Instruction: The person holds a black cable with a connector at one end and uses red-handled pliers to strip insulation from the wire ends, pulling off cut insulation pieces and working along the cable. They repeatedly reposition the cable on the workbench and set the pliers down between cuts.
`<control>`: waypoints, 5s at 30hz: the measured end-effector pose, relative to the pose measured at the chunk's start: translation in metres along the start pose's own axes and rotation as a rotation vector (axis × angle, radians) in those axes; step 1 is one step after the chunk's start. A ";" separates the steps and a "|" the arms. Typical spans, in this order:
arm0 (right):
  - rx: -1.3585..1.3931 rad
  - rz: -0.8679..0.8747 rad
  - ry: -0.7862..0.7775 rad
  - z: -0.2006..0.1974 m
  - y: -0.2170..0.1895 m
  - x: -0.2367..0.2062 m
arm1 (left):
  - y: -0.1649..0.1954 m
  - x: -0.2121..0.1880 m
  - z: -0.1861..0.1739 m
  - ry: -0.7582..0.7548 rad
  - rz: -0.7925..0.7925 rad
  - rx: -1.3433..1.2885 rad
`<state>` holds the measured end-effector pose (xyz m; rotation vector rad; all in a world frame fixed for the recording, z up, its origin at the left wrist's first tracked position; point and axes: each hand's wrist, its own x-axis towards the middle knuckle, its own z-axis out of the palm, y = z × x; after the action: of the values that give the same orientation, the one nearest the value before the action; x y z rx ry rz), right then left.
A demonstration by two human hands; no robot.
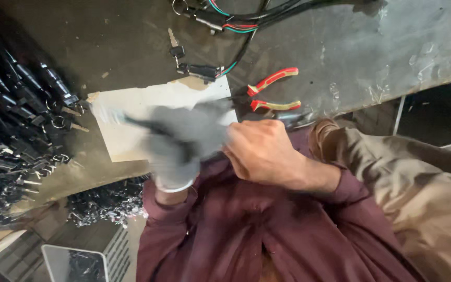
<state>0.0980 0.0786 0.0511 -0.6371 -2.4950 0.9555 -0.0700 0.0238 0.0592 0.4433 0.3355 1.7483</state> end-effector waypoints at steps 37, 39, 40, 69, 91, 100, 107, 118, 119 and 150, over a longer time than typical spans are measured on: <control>-0.044 0.170 0.410 0.058 0.074 -0.039 | -0.050 -0.017 -0.037 0.414 -0.009 0.789; -0.152 0.042 0.462 0.065 0.083 -0.037 | -0.059 -0.022 -0.038 0.437 0.029 0.713; -0.185 0.030 0.488 0.066 0.085 -0.035 | -0.060 -0.026 -0.040 0.438 0.038 0.695; 0.330 0.302 0.113 0.029 0.044 -0.042 | -0.009 0.000 -0.038 -0.175 -0.016 1.486; 0.898 0.345 -0.114 -0.006 0.034 -0.018 | -0.020 -0.014 -0.040 -0.370 0.033 1.369; 1.425 0.407 -0.396 0.041 0.060 -0.065 | -0.004 -0.016 -0.042 -0.414 -0.207 1.009; 1.342 0.395 0.205 0.096 0.063 -0.087 | -0.047 -0.024 -0.048 -0.117 -0.172 0.851; 0.055 0.280 0.326 0.046 0.043 -0.046 | -0.019 -0.015 -0.040 0.132 -0.262 0.810; -0.174 0.206 0.405 0.043 0.043 -0.046 | -0.020 -0.018 -0.043 0.178 -0.256 0.740; -0.413 -0.011 0.077 0.004 0.087 -0.015 | -0.010 -0.036 -0.016 0.073 -0.463 0.630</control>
<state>0.1322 0.1264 -0.0155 -0.7643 -2.6400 0.3996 -0.0619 -0.0091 0.0361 0.6861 0.9723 1.1820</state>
